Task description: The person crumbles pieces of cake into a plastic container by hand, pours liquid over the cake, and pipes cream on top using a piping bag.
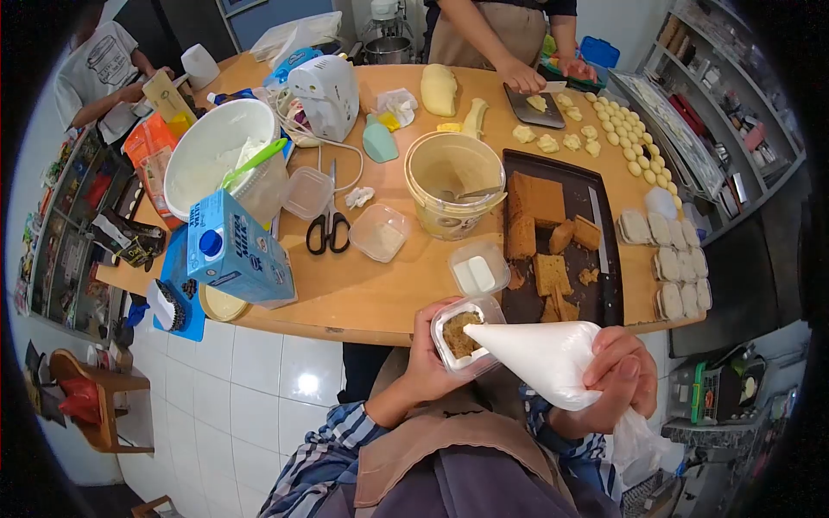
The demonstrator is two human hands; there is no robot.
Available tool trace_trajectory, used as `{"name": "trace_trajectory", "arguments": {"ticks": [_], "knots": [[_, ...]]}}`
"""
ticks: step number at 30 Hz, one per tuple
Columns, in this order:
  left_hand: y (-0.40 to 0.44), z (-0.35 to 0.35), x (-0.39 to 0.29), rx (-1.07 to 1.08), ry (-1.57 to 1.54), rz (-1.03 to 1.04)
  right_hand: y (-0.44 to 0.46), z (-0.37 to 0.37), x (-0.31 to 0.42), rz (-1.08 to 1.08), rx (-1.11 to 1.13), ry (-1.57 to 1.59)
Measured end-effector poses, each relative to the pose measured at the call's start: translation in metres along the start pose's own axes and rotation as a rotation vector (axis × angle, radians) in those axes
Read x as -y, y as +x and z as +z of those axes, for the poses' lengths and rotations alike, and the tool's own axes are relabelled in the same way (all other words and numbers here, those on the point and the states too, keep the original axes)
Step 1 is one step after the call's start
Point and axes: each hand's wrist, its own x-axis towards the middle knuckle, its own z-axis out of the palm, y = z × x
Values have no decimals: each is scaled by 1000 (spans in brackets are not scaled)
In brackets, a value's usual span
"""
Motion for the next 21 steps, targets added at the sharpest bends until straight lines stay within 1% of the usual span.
{"name": "trace_trajectory", "arguments": {"ticks": [3, 6, 7, 16, 21], "knots": [[1, 1, -2, 17, -4, -9, -2, 0, -2, -37, 91, -6], [0, 4, -4, 14, 28, 18, -4, 2, -1, -19, 140, 20], [-1, 5, -2, 12, 12, 29, -3, 1, 0, 3, 162, -13], [-6, 8, 4, 15, -28, 8, -1, 3, 5, -86, 292, -148], [-6, 11, 3, -3, -42, 24, -2, 4, 8, -130, 259, -235]]}}
